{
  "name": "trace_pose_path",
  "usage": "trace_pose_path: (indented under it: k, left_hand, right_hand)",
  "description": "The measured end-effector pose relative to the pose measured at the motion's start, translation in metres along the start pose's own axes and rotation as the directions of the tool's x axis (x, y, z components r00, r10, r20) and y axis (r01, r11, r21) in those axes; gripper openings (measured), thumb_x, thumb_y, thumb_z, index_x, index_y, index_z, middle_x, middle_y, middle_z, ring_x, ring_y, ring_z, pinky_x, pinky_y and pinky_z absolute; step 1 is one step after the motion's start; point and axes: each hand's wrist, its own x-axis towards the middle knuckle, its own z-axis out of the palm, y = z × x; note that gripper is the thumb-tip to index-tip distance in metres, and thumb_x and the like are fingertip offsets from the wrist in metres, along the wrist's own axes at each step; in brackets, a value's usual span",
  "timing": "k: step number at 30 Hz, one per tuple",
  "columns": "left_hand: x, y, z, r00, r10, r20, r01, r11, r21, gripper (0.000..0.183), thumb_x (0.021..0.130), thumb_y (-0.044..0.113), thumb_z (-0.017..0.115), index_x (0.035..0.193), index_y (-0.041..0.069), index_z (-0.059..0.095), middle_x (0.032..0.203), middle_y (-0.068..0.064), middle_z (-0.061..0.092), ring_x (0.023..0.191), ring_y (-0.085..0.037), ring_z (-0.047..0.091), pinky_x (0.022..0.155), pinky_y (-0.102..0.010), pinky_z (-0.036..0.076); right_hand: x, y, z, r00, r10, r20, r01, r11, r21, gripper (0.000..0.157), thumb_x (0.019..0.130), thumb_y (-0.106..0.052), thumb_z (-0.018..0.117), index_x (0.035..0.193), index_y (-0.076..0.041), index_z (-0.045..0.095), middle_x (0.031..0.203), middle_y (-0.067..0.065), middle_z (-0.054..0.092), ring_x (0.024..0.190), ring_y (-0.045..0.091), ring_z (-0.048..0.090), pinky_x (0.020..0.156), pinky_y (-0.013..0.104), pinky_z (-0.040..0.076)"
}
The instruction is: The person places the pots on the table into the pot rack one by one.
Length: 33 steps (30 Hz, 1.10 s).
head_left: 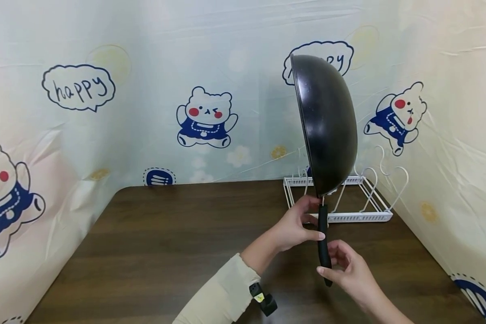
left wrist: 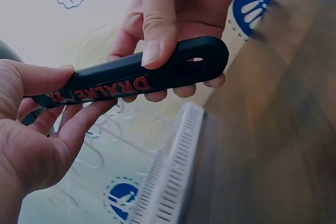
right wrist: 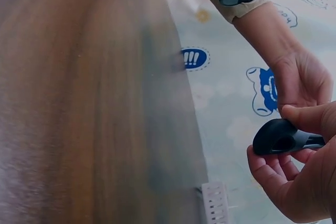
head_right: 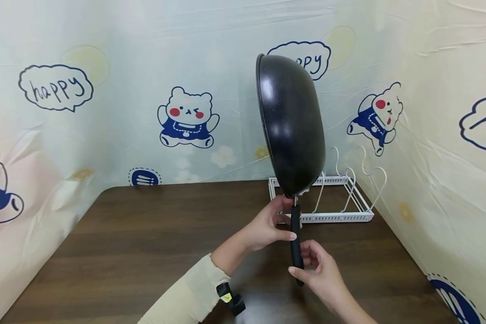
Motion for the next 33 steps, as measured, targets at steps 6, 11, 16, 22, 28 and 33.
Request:
trace_pose_path:
  k: [6, 11, 16, 22, 28, 33]
  left_hand:
    - [-0.004, -0.016, 0.008, 0.997, -0.069, -0.026, 0.068, 0.997, -0.035, 0.067, 0.072, -0.023, 0.071, 0.127, 0.007, 0.046, 0.115, -0.003, 0.054, 0.087, -0.011, 0.064, 0.071, -0.029, 0.057]
    - [-0.005, -0.029, 0.014, 0.989, -0.138, -0.047, 0.135, 0.989, -0.064, 0.065, 0.072, -0.024, 0.070, 0.125, 0.008, 0.048, 0.112, -0.001, 0.054, 0.087, -0.011, 0.062, 0.065, -0.033, 0.058]
    - [-0.007, -0.041, 0.017, 0.970, -0.229, -0.082, 0.221, 0.970, -0.098, 0.067, 0.072, -0.025, 0.070, 0.123, 0.012, 0.049, 0.110, -0.001, 0.053, 0.086, -0.013, 0.060, 0.059, -0.036, 0.058]
    - [-0.012, -0.053, 0.019, 0.949, -0.299, -0.100, 0.284, 0.948, -0.140, 0.067, 0.072, -0.025, 0.070, 0.124, 0.011, 0.049, 0.109, -0.002, 0.053, 0.085, -0.015, 0.056, 0.058, -0.039, 0.059]
    - [-0.014, -0.060, 0.016, 0.939, -0.331, -0.096, 0.314, 0.936, -0.159, 0.067, 0.072, -0.025, 0.069, 0.125, 0.010, 0.048, 0.108, -0.003, 0.052, 0.084, -0.017, 0.052, 0.056, -0.039, 0.058]
    - [-0.013, -0.061, 0.013, 0.931, -0.356, -0.077, 0.346, 0.931, -0.121, 0.067, 0.073, -0.023, 0.071, 0.126, 0.012, 0.048, 0.109, -0.003, 0.050, 0.086, -0.018, 0.053, 0.058, -0.040, 0.059]
  right_hand:
    - [-0.003, 0.013, -0.001, 0.997, 0.065, 0.030, -0.065, 0.998, -0.011, 0.040, 0.073, 0.005, 0.081, 0.106, 0.001, 0.058, 0.094, 0.011, 0.061, 0.082, 0.020, 0.060, 0.073, 0.027, 0.048]
    - [-0.004, 0.022, -0.002, 0.983, 0.152, 0.101, -0.152, 0.988, -0.002, 0.041, 0.075, 0.004, 0.080, 0.107, 0.003, 0.055, 0.097, 0.013, 0.059, 0.084, 0.022, 0.062, 0.077, 0.029, 0.049]
    - [-0.004, 0.031, -0.003, 0.968, 0.166, 0.190, -0.175, 0.984, 0.032, 0.042, 0.076, 0.003, 0.079, 0.108, 0.005, 0.052, 0.095, 0.013, 0.058, 0.082, 0.023, 0.064, 0.074, 0.029, 0.050]
    - [-0.005, 0.044, -0.003, 0.943, 0.147, 0.299, -0.189, 0.976, 0.113, 0.042, 0.079, 0.003, 0.075, 0.110, 0.011, 0.048, 0.092, 0.009, 0.057, 0.079, 0.020, 0.064, 0.068, 0.028, 0.052]
    - [-0.004, 0.049, -0.001, 0.918, 0.167, 0.360, -0.234, 0.960, 0.152, 0.042, 0.082, 0.001, 0.073, 0.111, 0.012, 0.045, 0.093, 0.008, 0.057, 0.080, 0.019, 0.063, 0.065, 0.030, 0.052]
    - [-0.002, 0.048, 0.002, 0.908, 0.202, 0.367, -0.271, 0.951, 0.149, 0.041, 0.083, -0.002, 0.073, 0.112, 0.009, 0.046, 0.094, 0.009, 0.058, 0.083, 0.022, 0.063, 0.066, 0.034, 0.054]
